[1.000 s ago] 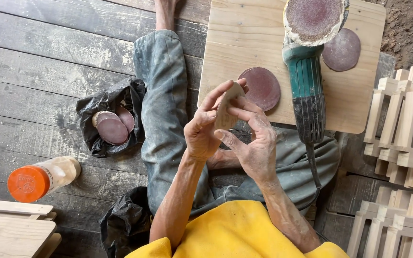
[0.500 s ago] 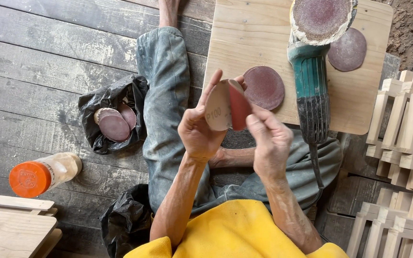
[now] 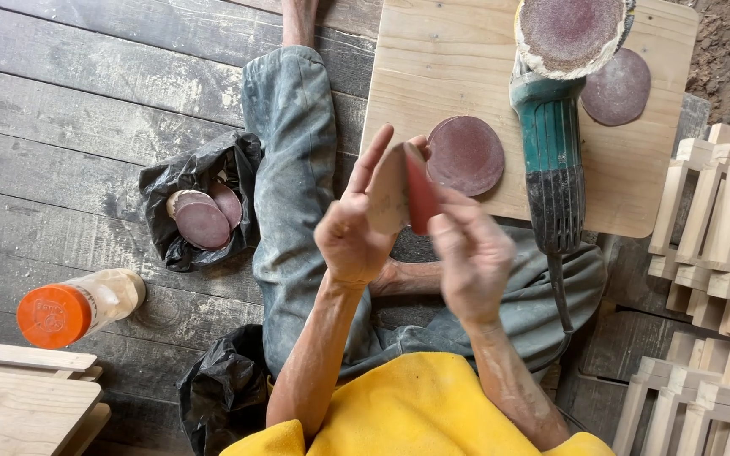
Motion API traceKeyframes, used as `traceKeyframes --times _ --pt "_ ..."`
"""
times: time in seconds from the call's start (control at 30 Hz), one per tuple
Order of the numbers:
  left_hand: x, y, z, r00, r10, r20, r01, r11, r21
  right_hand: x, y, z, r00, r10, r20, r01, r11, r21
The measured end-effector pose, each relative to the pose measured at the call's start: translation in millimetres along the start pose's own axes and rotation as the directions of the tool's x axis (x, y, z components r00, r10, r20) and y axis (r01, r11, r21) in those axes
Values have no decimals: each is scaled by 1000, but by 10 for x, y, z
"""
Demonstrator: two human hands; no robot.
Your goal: A person selects a sanding disc, attaches it to an angle grinder, and sands a wooden board while sitting on the floor.
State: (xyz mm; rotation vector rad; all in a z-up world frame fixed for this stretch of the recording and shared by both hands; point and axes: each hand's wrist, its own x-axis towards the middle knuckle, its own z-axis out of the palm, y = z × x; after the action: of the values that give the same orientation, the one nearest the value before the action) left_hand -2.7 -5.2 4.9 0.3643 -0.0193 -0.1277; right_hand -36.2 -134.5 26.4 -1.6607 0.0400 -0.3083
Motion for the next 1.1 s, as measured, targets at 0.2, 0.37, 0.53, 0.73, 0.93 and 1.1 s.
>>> traceKeyframes --times 0.2,0.37,0.53,0.73,0.93,1.1 --pt "-12 -17 -107 981 186 60 -189 821 539 89 -15 4 902 -269 339 329 935 -133" --pt "244 215 -42 954 176 242 -193 -259 946 408 285 -403 962 50 268 179 625 -760" --pt "399 127 -199 986 1 168 -135 -585 800 631 113 -368 912 81 402 304 525 -795" --pt "177 128 -304 961 277 -15 74 -203 976 1186 120 -381 730 317 606 424 485 -764" --pt "191 81 -676 881 450 -142 113 93 989 1359 12 -438 713 505 486 355 338 -872" --pt "194 96 -676 840 529 -124 29 185 982 1380 28 -531 724 510 465 295 380 -876"
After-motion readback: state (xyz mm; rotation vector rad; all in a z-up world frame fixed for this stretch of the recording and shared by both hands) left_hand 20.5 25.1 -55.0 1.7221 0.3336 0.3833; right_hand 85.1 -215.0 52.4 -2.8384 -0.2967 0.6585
